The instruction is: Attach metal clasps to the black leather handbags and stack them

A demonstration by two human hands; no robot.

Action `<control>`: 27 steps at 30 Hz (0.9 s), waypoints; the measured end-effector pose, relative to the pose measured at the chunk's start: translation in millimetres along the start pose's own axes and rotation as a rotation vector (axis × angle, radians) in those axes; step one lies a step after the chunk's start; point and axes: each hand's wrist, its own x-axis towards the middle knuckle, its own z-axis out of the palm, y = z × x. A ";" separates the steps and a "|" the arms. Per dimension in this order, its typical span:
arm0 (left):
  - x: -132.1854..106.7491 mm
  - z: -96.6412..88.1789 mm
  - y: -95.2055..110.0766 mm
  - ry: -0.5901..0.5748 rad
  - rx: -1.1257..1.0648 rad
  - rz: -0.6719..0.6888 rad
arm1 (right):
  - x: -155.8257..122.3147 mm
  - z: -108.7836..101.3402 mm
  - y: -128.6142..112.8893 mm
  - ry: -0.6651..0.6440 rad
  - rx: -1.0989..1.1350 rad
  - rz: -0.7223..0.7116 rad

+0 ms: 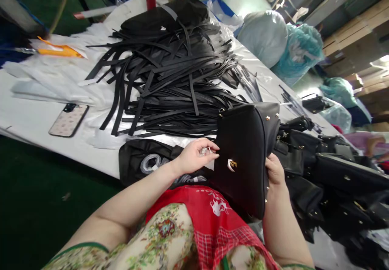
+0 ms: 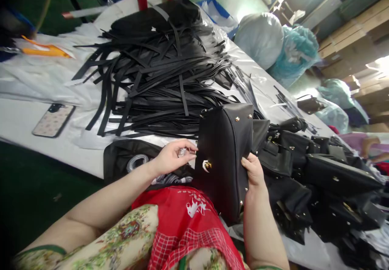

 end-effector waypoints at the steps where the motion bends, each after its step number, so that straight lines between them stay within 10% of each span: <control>1: -4.2 3.1 5.1 -0.037 -0.023 0.012 | -1.7 0.6 0.8 0.005 0.018 0.001; 5: -15.9 14.9 22.8 -0.103 -0.089 -0.003 | -7.5 3.7 1.2 -0.029 0.008 -0.001; 16: -19.3 32.6 25.4 -0.103 -0.626 -0.713 | -24.3 16.4 -3.4 -0.108 -0.112 0.009; 23: -13.1 -7.8 21.6 0.477 -0.418 -0.334 | -12.2 -0.8 25.5 0.094 0.067 0.035; 27: -4.7 -29.3 0.0 0.437 -0.276 -0.257 | -15.1 -30.6 83.0 0.177 -0.001 0.108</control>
